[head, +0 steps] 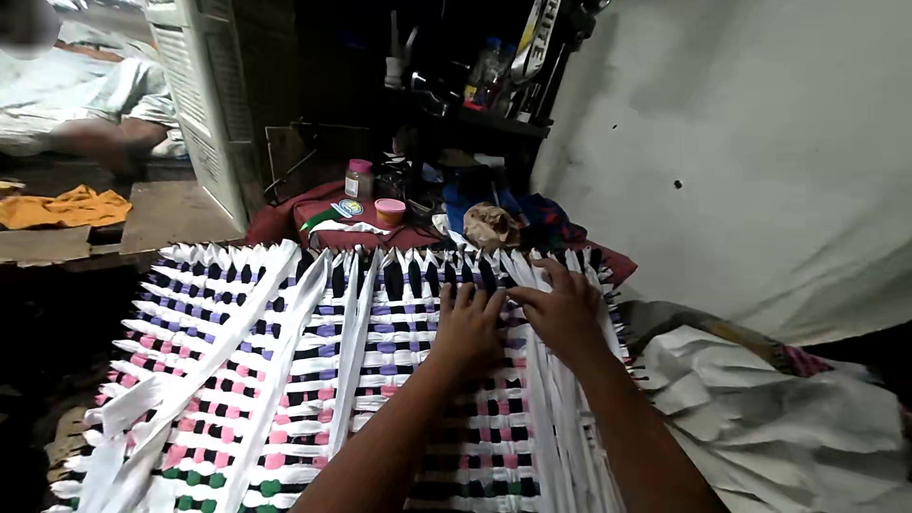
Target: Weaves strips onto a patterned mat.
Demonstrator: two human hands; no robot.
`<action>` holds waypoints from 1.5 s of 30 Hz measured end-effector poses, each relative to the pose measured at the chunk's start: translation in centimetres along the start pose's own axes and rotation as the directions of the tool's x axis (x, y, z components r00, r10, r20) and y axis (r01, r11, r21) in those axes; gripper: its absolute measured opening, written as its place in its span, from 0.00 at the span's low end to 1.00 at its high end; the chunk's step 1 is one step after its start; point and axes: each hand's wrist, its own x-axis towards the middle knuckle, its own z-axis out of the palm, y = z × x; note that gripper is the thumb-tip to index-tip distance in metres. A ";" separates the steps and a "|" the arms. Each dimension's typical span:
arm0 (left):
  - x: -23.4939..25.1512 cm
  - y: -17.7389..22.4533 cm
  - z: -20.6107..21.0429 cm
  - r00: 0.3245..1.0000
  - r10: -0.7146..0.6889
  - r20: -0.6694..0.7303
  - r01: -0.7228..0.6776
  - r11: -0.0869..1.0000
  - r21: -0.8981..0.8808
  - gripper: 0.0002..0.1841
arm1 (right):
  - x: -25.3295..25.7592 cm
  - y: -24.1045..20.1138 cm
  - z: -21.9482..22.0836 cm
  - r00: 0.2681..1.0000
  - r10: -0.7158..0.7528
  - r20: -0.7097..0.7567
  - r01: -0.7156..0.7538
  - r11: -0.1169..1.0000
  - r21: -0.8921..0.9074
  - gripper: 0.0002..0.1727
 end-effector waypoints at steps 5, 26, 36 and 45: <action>0.9 1.6 0.3 0.991 -0.121 0.062 0.122 0.992 -0.010 0.25 | 0.2 -0.8 -0.5 0.996 0.060 0.067 -0.058 0.998 -0.040 0.19; 0.6 2.7 1.8 0.999 0.043 -0.025 -0.044 0.999 -0.032 0.26 | 0.3 0.8 -2.2 0.995 0.043 0.090 -0.037 0.997 -0.065 0.16; 2.1 4.6 1.6 0.991 -0.089 0.100 0.096 0.993 -0.066 0.24 | 0.9 0.0 -2.0 0.951 0.234 0.201 -0.208 0.968 -0.141 0.17; 0.1 4.2 2.0 0.996 -0.003 0.090 0.007 0.999 -0.038 0.25 | 1.4 0.0 -1.7 0.966 0.209 0.154 -0.187 0.972 -0.143 0.17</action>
